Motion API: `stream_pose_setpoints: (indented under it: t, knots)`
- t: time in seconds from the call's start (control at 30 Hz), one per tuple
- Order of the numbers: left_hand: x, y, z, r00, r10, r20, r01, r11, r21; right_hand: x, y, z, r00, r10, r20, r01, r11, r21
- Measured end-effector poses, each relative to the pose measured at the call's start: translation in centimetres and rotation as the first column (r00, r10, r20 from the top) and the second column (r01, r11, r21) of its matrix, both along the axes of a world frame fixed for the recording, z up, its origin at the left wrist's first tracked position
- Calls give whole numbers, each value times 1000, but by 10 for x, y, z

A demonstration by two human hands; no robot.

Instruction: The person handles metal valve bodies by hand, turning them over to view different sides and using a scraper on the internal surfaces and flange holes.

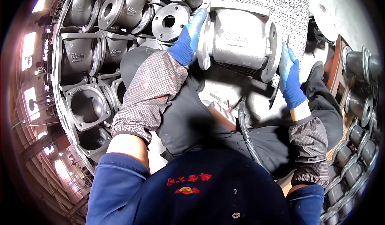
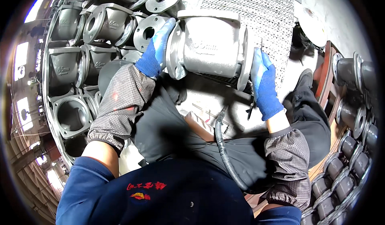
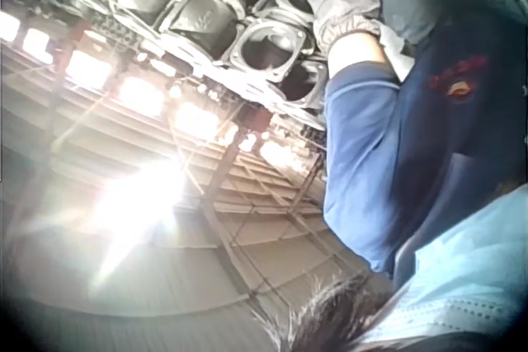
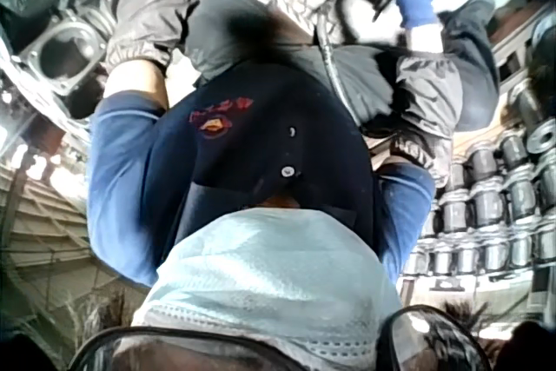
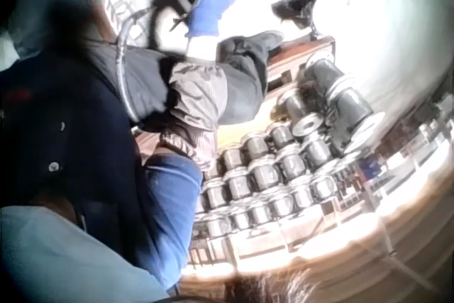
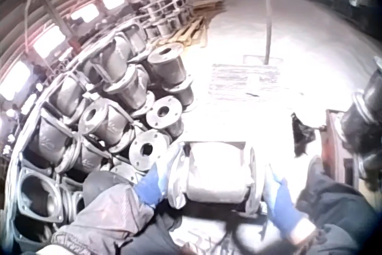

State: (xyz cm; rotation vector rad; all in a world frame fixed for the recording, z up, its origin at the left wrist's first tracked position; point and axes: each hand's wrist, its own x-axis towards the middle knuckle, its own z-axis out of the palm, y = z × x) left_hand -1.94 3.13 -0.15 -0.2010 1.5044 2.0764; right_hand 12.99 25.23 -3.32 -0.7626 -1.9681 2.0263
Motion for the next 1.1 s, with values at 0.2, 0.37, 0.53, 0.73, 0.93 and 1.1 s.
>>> stream_pose_setpoints:
  t: [0.2,0.37,0.53,0.73,0.93,1.1]
  knots:
    - [-7,10,-7,1000,-14,9,13,997,77,-10,8,1,996,71,-52,-41,899,435]
    - [-12,16,-10,999,-32,-2,32,994,104,-20,3,1,999,-36,-37,43,980,196]
    - [-9,13,-13,999,-42,-6,42,992,120,-24,6,3,997,-13,-72,32,962,270]
    - [-6,5,-12,998,-51,-28,54,992,116,-25,9,-8,991,66,-116,-37,970,241]
    - [3,18,2,1000,-8,-15,9,995,97,-29,12,-14,994,60,-95,-41,981,189]
    - [17,35,41,1000,-21,0,21,996,89,-35,23,-4,993,107,-42,-87,943,322]
